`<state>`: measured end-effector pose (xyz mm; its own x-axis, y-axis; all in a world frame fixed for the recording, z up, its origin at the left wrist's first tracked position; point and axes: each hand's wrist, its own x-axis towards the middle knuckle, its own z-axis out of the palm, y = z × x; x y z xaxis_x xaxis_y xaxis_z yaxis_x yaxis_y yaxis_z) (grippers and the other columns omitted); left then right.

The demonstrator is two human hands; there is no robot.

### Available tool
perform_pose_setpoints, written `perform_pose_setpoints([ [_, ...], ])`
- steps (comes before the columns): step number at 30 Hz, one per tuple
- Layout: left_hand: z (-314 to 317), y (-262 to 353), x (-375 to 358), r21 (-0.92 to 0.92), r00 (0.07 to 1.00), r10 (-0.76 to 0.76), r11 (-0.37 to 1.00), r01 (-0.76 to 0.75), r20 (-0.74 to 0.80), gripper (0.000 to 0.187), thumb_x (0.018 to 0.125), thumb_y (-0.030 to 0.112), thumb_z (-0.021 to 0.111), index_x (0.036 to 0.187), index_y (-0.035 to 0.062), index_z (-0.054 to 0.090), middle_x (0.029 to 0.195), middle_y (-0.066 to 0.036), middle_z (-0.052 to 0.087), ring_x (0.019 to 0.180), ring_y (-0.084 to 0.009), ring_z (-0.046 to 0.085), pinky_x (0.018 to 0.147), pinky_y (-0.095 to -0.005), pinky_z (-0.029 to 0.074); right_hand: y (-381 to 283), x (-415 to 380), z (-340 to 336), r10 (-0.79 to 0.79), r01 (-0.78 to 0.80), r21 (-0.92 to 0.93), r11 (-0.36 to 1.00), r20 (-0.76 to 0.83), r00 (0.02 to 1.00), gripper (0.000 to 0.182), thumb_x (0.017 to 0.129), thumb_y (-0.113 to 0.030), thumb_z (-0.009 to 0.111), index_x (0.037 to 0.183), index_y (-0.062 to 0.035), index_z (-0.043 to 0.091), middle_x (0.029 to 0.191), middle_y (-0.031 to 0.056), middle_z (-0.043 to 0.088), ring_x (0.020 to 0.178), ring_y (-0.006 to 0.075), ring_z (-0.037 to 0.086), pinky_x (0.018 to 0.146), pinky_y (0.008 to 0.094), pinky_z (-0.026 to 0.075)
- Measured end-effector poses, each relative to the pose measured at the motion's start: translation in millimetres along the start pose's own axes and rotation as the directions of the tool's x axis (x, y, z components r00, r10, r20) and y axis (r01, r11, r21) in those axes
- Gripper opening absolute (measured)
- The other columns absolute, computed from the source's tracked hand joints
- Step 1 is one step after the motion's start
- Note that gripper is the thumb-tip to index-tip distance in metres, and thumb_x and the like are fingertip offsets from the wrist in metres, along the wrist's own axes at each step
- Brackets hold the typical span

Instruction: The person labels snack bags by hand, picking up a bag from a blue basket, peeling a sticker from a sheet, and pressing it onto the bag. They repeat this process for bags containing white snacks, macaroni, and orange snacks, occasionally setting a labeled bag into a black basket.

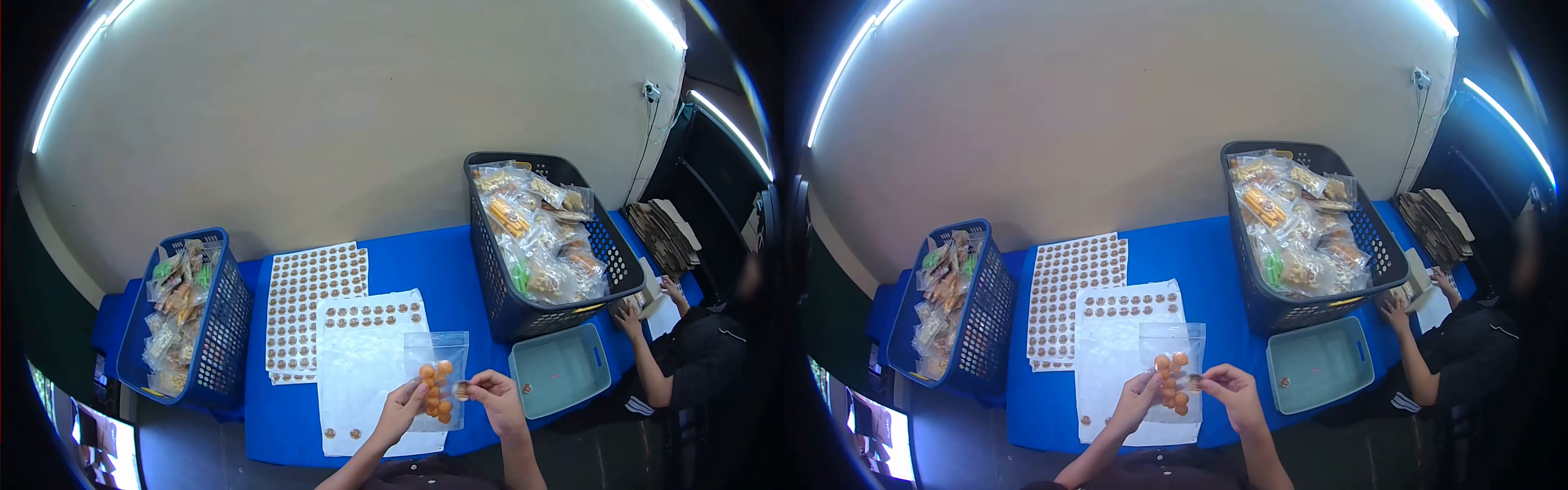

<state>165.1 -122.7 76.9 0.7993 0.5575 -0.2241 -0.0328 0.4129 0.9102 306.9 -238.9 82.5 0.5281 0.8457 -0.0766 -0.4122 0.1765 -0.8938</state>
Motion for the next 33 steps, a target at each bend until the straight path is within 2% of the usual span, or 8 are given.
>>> perform_pose_setpoints([
  [4,1.9,-14.4,-1.9,0.056,0.999,0.034,0.998,-0.032,-0.033,0.044,0.090,0.028,0.044,0.119,-0.0054,0.042,0.106,-0.012,0.054,0.094,-0.0158,0.055,0.082,-0.0280,0.045,-5.0,-2.0,16.1,-0.096,0.101,-0.241,0.965,0.029,0.995,0.010,0.075,0.002,0.060,0.085,0.0024,0.060,0.080,0.0075,0.061,0.074,0.0081,0.054,0.067,0.0191,0.042],
  [7,1.6,-24.2,-1.6,0.084,0.995,0.062,0.995,-0.055,-0.082,0.045,0.090,0.029,0.043,0.118,-0.0055,0.042,0.105,-0.011,0.055,0.093,-0.0148,0.055,0.081,-0.0273,0.045,1.1,-1.1,20.1,-0.176,0.166,-0.417,0.894,0.014,0.984,0.014,0.075,0.001,0.061,0.089,0.0026,0.059,0.077,0.0064,0.061,0.071,0.0078,0.054,0.067,0.0189,0.042],
  [10,2.7,-28.8,-2.7,0.071,0.994,0.070,0.995,-0.064,-0.089,0.045,0.090,0.029,0.043,0.119,-0.0055,0.042,0.104,-0.011,0.055,0.093,-0.0149,0.055,0.081,-0.0270,0.045,4.5,-1.1,18.7,-0.174,0.154,-0.411,0.899,-0.011,0.985,0.021,0.074,-0.004,0.063,0.093,0.0010,0.057,0.074,0.0049,0.062,0.067,0.0060,0.053,0.062,0.0195,0.040],
  [14,12.8,-31.8,0.3,-0.032,0.994,0.087,0.996,-0.089,-0.061,0.045,0.090,0.029,0.043,0.119,-0.0050,0.041,0.104,-0.011,0.055,0.094,-0.0150,0.055,0.081,-0.0263,0.045,5.6,-1.9,12.5,-0.231,0.187,-0.488,0.853,-0.031,0.972,0.025,0.073,-0.004,0.065,0.095,0.0003,0.053,0.070,0.0048,0.061,0.064,0.0056,0.052,0.059,0.0195,0.039],
  [17,19.8,-33.9,4.7,-0.044,0.994,0.088,0.995,-0.091,-0.059,0.044,0.089,0.028,0.045,0.119,-0.0046,0.041,0.105,-0.011,0.056,0.094,-0.0147,0.054,0.081,-0.0258,0.044,4.3,1.6,8.2,-0.269,0.215,-0.502,0.838,-0.037,0.962,0.025,0.072,-0.004,0.065,0.094,0.0004,0.052,0.069,0.0051,0.061,0.062,0.0054,0.051,0.058,0.0197,0.039],
  [26,24.7,-36.8,17.7,0.001,0.985,0.134,0.991,-0.134,-0.114,0.037,0.083,0.013,0.057,0.115,-0.0032,0.047,0.102,-0.009,0.058,0.092,-0.0111,0.054,0.078,-0.0231,0.044,5.2,18.3,-1.5,-0.291,0.246,-0.580,0.776,0.016,0.956,0.026,0.071,-0.002,0.064,0.093,-0.0003,0.052,0.067,0.0049,0.061,0.061,0.0070,0.053,0.059,0.0203,0.040],
  [33,24.7,-33.6,19.0,0.019,0.973,0.132,0.991,-0.131,-0.190,0.036,0.084,0.014,0.055,0.114,-0.0040,0.046,0.102,-0.009,0.058,0.091,-0.0110,0.055,0.078,-0.0228,0.044,8.9,27.4,-1.3,-0.298,0.282,-0.664,0.692,0.094,0.950,0.025,0.072,0.001,0.063,0.093,0.0004,0.050,0.067,0.0051,0.060,0.063,0.0062,0.053,0.061,0.0191,0.041],
])
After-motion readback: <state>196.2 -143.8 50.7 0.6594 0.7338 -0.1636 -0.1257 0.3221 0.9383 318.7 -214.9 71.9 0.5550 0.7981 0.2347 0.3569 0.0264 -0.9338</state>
